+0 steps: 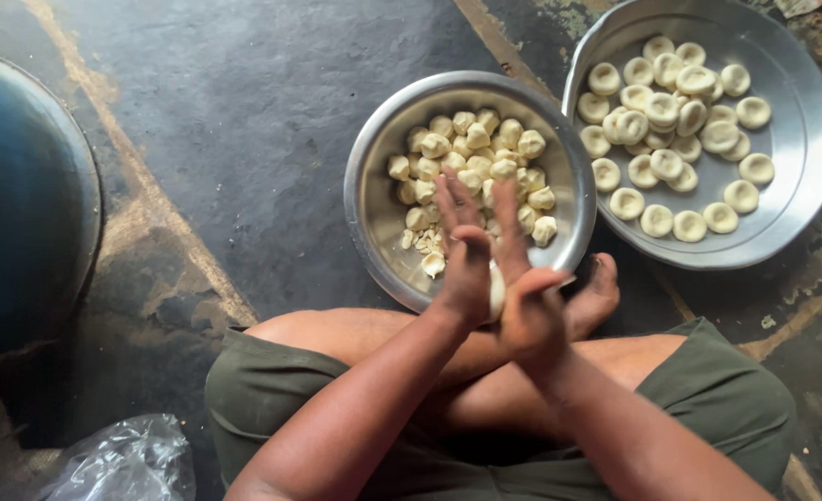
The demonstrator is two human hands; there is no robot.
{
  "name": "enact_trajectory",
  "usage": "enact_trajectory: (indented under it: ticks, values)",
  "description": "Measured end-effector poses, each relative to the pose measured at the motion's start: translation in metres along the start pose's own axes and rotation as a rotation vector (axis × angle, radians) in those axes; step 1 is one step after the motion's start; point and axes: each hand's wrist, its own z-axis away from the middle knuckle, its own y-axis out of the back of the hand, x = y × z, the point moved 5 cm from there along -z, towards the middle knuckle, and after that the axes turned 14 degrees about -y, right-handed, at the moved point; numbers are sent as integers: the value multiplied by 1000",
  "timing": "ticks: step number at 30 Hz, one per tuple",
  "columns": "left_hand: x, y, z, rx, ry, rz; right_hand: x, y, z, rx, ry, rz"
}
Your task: The person takes small portions of dough from a bowl, rolls them into balls between their palms, and presses a thumb into each to create a small indentation before placing them on a tray.
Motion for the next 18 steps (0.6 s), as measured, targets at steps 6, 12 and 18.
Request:
enact_trajectory:
  ticks: [6, 12, 18]
  values:
    - [1, -21, -1, 74, 98, 368, 31, 15, -16, -170, -272, -1040]
    - [-13, 0, 2, 58, 97, 97, 29, -2, -4, -98, -130, -289]
    - [-22, -20, -2, 7, 98, 235, 34, 23, -10, 106, -134, 164]
